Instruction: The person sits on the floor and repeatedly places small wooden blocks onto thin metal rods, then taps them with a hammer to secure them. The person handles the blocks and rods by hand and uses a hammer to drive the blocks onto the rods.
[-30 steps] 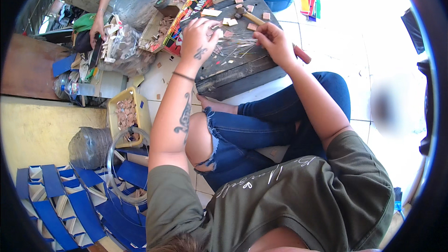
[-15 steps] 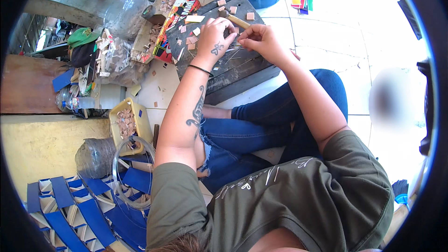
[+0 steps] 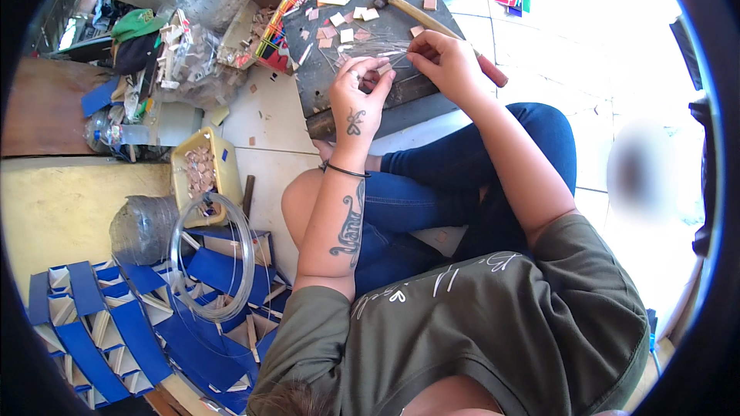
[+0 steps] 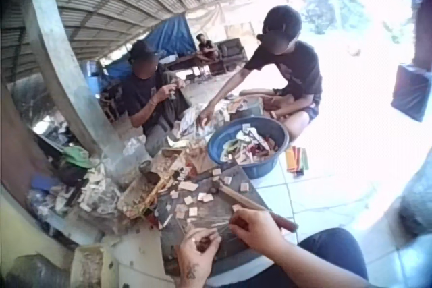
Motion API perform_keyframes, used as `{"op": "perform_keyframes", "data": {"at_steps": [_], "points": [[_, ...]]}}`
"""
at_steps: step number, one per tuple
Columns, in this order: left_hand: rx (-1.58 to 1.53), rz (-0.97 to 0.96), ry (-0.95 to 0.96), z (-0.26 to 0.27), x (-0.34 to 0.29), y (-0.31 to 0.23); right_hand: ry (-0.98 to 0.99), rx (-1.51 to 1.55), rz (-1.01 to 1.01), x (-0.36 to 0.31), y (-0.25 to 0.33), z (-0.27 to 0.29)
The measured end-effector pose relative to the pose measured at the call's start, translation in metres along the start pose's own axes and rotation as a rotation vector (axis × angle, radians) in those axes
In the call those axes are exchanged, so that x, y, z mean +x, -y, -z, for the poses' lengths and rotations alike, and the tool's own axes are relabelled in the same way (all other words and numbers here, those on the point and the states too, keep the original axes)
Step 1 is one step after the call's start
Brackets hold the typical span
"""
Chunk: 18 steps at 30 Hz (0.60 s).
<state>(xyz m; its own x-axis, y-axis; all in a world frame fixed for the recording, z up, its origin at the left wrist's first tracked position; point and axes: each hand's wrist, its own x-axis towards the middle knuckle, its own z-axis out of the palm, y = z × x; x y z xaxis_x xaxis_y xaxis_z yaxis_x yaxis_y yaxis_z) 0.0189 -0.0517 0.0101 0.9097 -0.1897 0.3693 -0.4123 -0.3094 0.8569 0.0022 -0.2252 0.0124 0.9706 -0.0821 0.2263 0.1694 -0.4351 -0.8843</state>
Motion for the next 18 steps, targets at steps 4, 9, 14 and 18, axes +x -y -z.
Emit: {"op": "perform_keyframes", "data": {"at_steps": [4, 9, 14, 18], "points": [[0.046, -0.109, -0.013, -0.001, -0.014, 0.003, -0.014, -0.066, 0.067, -0.001, 0.005, 0.003], [0.261, -0.186, 0.048, 0.006, -0.011, 0.005, -0.027, 0.242, -0.042, -0.008, 0.01, 0.0], [0.197, -0.082, 0.114, 0.012, -0.006, 0.006, -0.042, 0.235, 0.078, -0.013, 0.011, -0.005], [0.166, -0.053, 0.119, 0.012, -0.005, 0.007, -0.015, 0.124, 0.107, -0.011, 0.013, -0.006]]}}
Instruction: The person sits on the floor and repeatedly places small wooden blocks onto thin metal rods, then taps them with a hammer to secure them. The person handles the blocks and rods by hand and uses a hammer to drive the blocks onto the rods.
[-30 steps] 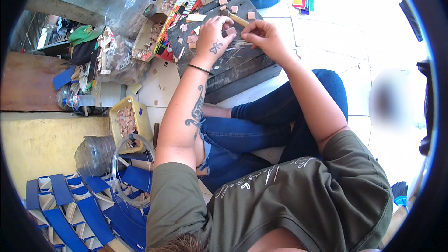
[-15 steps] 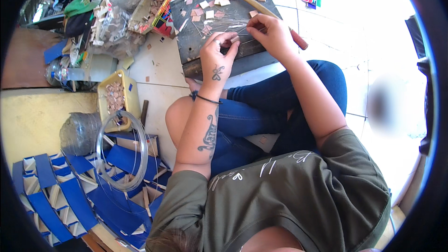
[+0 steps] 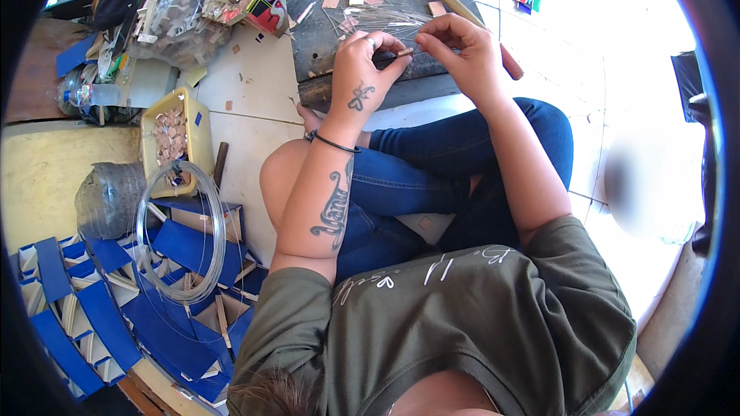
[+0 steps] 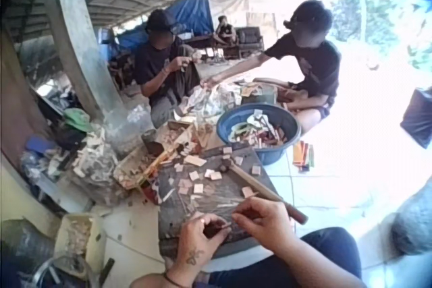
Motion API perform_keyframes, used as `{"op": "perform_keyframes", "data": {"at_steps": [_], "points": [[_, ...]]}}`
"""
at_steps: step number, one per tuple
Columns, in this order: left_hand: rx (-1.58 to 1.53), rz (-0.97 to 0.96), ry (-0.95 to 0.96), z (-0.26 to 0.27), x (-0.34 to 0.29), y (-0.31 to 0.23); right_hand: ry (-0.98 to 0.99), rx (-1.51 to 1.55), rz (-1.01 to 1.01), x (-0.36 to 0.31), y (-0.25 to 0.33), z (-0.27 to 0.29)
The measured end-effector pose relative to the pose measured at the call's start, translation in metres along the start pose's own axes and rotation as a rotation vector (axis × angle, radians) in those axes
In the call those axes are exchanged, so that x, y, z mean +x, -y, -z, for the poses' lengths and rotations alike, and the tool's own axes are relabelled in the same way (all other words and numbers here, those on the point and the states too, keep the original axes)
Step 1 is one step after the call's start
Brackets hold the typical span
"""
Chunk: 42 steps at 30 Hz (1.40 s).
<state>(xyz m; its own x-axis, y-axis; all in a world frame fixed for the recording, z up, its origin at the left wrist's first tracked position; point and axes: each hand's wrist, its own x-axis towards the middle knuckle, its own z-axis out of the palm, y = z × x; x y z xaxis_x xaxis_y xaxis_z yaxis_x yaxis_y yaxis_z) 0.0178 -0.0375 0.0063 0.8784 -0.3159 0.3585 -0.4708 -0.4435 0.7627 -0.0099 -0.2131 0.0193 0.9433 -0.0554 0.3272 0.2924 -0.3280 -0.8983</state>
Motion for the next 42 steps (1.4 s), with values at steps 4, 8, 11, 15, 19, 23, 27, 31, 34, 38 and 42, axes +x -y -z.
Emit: {"op": "perform_keyframes", "data": {"at_steps": [4, 8, 11, 15, 19, 23, 27, 31, 34, 38, 42], "points": [[0.0, 0.013, 0.002, -0.001, 0.001, 0.002, -0.002, -0.009, 0.023, 0.0, 0.002, -0.002], [0.042, 0.001, -0.005, 0.0, 0.0, 0.003, 0.023, -0.075, 0.066, 0.0, 0.004, -0.005], [0.038, 0.014, 0.003, -0.001, -0.001, 0.004, 0.015, -0.105, 0.117, 0.0, 0.004, -0.006], [0.053, 0.008, -0.006, -0.001, -0.001, 0.005, 0.024, -0.12, 0.157, 0.0, 0.006, -0.005], [0.036, 0.004, 0.003, -0.002, -0.001, 0.005, 0.057, -0.206, 0.206, 0.004, 0.009, -0.004], [-0.004, -0.033, -0.002, -0.001, -0.001, 0.002, 0.068, -0.233, 0.224, 0.007, 0.011, -0.004], [-0.066, -0.051, 0.01, -0.001, 0.0, 0.0, 0.072, -0.198, 0.179, 0.007, 0.01, -0.005], [0.009, -0.099, 0.008, 0.0, 0.001, 0.0, 0.031, -0.189, 0.184, 0.007, 0.007, -0.005], [0.066, -0.145, -0.008, 0.0, 0.002, 0.0, 0.045, -0.171, 0.106, 0.007, 0.007, -0.003], [0.036, -0.096, 0.003, 0.0, 0.001, -0.001, 0.052, -0.157, 0.028, 0.007, 0.007, 0.001], [0.022, -0.093, 0.001, 0.001, 0.001, -0.001, 0.071, -0.172, 0.022, 0.007, 0.008, -0.001]]}}
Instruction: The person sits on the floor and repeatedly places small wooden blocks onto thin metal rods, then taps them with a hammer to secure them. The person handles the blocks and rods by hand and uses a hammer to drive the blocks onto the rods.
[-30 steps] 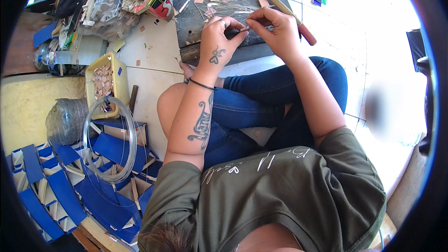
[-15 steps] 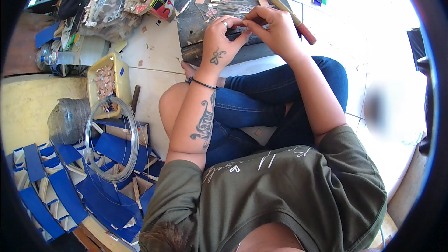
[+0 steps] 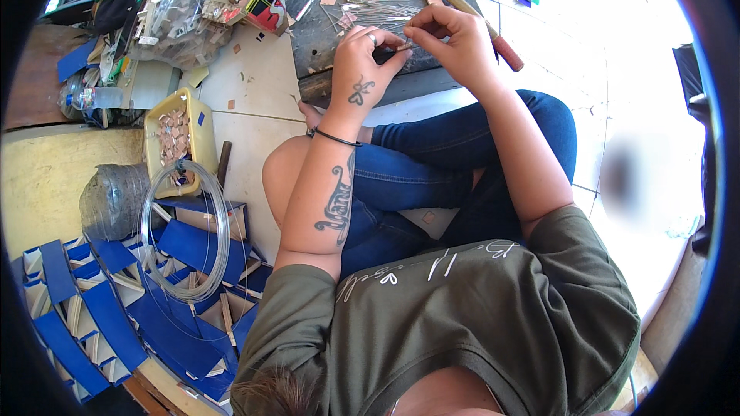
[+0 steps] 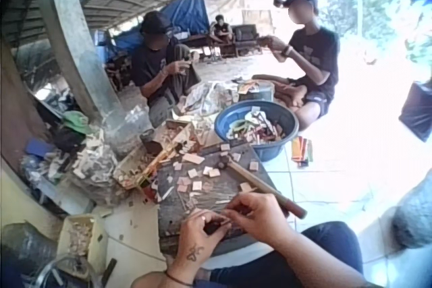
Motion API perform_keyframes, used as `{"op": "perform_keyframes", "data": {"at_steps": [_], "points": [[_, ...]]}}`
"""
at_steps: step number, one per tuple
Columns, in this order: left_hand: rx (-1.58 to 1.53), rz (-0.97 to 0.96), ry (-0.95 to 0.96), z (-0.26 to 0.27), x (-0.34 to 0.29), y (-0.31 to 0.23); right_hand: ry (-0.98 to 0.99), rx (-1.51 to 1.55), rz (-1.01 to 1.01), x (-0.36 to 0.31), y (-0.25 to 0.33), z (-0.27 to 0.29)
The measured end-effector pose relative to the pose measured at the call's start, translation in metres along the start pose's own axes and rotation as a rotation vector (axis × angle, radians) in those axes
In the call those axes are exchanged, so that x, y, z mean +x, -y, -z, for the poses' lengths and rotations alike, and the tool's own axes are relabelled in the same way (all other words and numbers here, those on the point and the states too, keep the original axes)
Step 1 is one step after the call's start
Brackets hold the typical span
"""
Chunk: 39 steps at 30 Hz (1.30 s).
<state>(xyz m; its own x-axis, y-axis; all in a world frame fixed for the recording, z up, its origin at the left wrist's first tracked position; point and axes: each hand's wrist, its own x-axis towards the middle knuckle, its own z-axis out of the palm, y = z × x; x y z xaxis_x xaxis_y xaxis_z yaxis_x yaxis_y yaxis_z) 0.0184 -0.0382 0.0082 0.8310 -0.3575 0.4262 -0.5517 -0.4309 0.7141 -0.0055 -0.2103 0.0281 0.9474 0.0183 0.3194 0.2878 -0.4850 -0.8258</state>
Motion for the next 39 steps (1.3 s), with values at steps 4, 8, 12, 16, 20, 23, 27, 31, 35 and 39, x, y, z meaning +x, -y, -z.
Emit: {"op": "perform_keyframes", "data": {"at_steps": [4, 8, 12, 16, 20, 23, 27, 31, 35, 39], "points": [[0.016, -0.023, -0.008, 0.0, 0.0, 0.001, 0.003, -0.02, 0.022, 0.0, 0.0, -0.002], [0.029, -0.022, -0.004, -0.001, 0.0, 0.002, 0.003, -0.021, 0.044, -0.001, 0.0, -0.002], [0.026, -0.026, -0.013, -0.001, -0.001, 0.002, -0.004, -0.057, 0.084, -0.001, 0.001, -0.002], [0.032, -0.017, -0.006, -0.001, 0.0, 0.003, 0.016, -0.07, 0.08, 0.0, 0.003, -0.001], [0.045, -0.064, -0.002, 0.0, 0.0, 0.002, 0.042, -0.135, 0.152, 0.002, 0.006, 0.001], [0.016, -0.012, 0.007, 0.0, 0.0, 0.003, 0.05, -0.131, 0.164, 0.004, 0.01, 0.002], [-0.11, 0.02, -0.02, -0.002, 0.001, 0.004, 0.048, -0.204, 0.208, 0.006, 0.012, 0.002], [-0.13, 0.044, -0.07, -0.006, -0.001, 0.002, 0.021, -0.205, 0.285, 0.008, 0.004, 0.005], [-0.142, -0.067, -0.135, -0.01, -0.001, -0.003, -0.241, -0.529, 0.243, 0.005, -0.018, 0.027], [-0.14, -0.073, -0.154, -0.011, -0.002, -0.004, -0.122, -0.795, -0.158, -0.01, -0.044, 0.042]]}}
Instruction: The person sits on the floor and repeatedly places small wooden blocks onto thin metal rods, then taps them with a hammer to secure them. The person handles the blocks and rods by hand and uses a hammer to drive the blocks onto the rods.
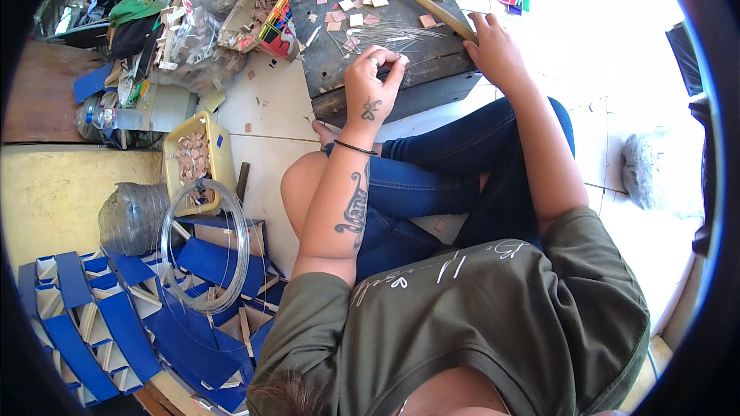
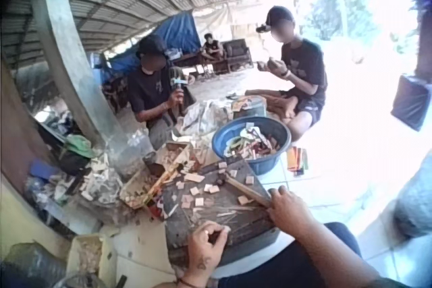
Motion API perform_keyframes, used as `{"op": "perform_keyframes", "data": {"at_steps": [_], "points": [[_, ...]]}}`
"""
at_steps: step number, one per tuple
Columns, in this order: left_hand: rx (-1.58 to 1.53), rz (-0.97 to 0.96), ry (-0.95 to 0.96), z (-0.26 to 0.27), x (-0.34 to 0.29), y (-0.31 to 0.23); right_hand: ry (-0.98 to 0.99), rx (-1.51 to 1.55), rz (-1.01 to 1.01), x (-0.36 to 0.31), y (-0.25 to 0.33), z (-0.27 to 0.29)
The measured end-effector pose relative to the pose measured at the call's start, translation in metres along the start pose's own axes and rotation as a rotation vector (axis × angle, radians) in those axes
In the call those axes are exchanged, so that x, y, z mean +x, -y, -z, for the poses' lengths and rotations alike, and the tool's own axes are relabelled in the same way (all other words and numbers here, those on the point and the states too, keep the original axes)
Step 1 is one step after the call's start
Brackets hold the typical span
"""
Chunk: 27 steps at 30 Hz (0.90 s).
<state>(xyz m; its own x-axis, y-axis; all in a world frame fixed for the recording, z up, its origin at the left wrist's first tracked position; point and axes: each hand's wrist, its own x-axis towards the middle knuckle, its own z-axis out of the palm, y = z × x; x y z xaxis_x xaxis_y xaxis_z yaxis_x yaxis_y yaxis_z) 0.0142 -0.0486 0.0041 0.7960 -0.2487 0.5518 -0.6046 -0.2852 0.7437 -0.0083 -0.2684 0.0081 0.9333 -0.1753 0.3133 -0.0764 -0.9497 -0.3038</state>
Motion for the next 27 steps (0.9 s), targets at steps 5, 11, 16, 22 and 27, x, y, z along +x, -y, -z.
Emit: {"op": "perform_keyframes", "data": {"at_steps": [5, 11, 16, 22, 27], "points": [[-0.008, -0.024, -0.014, -0.001, -0.001, 0.002, -0.053, 0.298, 0.12, -0.007, -0.002, 0.008], [-0.026, -0.057, -0.017, -0.001, -0.002, 0.005, 0.336, 0.734, -0.171, -0.071, 0.015, 0.092], [-0.026, -0.09, -0.035, -0.004, -0.002, 0.009, 0.061, 0.435, 0.268, -0.101, 0.037, 0.125], [-0.04, -0.099, -0.058, -0.004, -0.001, 0.01, 0.133, 0.307, 0.245, -0.106, 0.037, 0.125], [-0.042, -0.084, -0.029, -0.004, -0.001, 0.01, 0.111, 0.32, 0.23, -0.112, 0.035, 0.121]]}}
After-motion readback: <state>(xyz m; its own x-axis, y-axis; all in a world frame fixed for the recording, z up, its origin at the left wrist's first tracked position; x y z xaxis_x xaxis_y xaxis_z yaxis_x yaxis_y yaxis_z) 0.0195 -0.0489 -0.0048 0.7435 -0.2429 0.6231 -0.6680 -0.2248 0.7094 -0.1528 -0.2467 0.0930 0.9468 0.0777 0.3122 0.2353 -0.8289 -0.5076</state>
